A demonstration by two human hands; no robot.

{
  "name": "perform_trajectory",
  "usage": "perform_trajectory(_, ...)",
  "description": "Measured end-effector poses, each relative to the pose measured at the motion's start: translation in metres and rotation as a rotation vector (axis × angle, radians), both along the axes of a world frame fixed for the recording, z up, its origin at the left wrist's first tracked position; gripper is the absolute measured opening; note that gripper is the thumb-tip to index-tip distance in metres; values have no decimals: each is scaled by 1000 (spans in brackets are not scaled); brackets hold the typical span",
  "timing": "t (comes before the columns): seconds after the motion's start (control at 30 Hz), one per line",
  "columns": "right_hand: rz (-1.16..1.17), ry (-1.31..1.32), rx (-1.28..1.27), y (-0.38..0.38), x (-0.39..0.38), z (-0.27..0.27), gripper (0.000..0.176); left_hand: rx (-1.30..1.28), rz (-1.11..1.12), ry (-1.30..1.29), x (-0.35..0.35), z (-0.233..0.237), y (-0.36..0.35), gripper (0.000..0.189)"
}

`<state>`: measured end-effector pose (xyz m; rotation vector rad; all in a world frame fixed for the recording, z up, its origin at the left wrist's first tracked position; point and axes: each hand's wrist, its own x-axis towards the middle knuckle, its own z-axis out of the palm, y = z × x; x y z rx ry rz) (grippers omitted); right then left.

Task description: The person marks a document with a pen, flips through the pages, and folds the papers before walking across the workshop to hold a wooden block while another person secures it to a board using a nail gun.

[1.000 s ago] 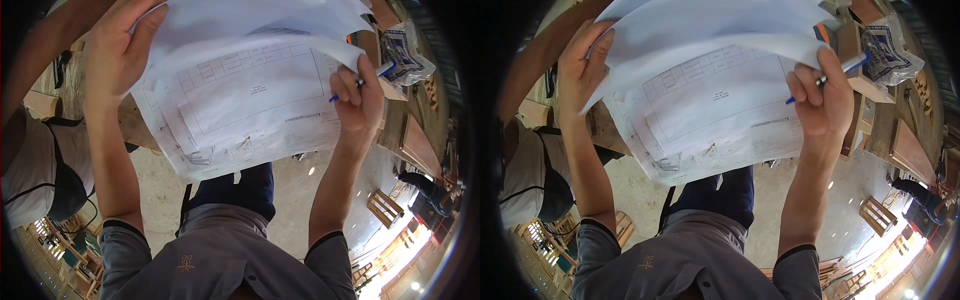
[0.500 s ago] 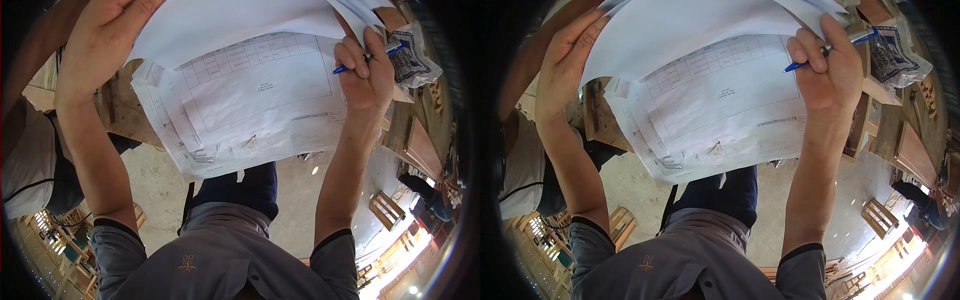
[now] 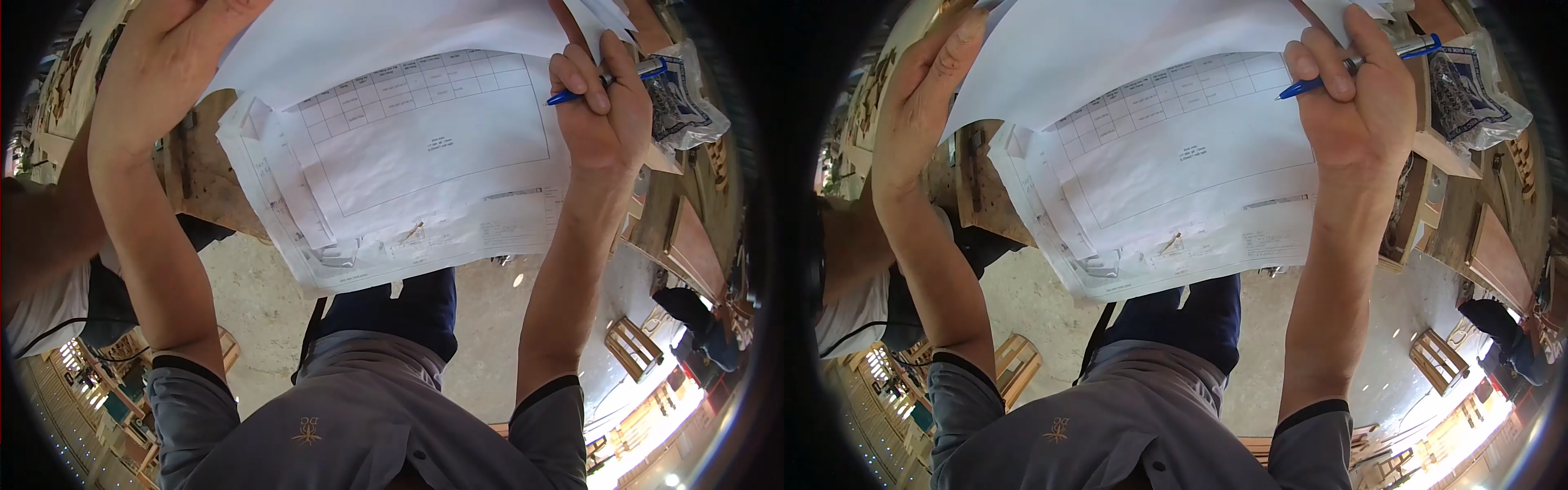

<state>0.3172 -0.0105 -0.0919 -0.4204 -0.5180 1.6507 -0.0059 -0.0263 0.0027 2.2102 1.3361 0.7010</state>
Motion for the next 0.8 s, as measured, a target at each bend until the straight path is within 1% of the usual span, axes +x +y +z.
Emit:
perform_trajectory(0.03,4,6,5,0,0,0,32,-67,-42,-2,-3,9,3,48)
perform_trajectory(0.1,12,16,13,1,0,-1,32,-58,15,75,5,11,-2,49)
perform_trajectory(0.13,3,18,-2,1,0,-1,32,18,115,155,25,10,-14,49)
perform_trajectory(0.2,-14,22,-31,0,-1,1,32,28,168,181,29,10,-17,47)
perform_trajectory(0.23,-4,33,-43,0,-1,2,31,-38,121,127,15,11,-8,45)
perform_trajectory(0.3,15,60,-66,0,-1,2,30,-91,112,20,10,9,-5,41)
perform_trajectory(0.33,9,55,-53,1,-1,1,28,-77,149,-33,13,3,-7,38)
perform_trajectory(0.37,2,50,-40,1,0,0,28,-33,178,-16,19,1,-9,36)
perform_trajectory(0.4,-5,44,-27,1,0,0,27,11,208,2,26,-1,-11,34)
perform_trajectory(0.43,-14,31,-23,1,0,0,26,86,231,90,38,1,-15,33)
perform_trajectory(0.5,-31,4,-17,0,-1,1,24,138,215,126,35,-2,-13,30)
perform_trajectory(0.53,-25,12,-16,0,-1,1,23,117,178,73,20,-7,-5,29)
perform_trajectory(0.6,-17,21,-13,0,1,0,23,117,171,81,15,-8,-3,26)
perform_trajectory(0.7,-7,7,-23,1,5,-2,22,185,245,215,24,-5,-8,22)
perform_trajectory(0.8,-30,-12,-10,0,6,-4,27,219,283,225,26,-8,-7,22)
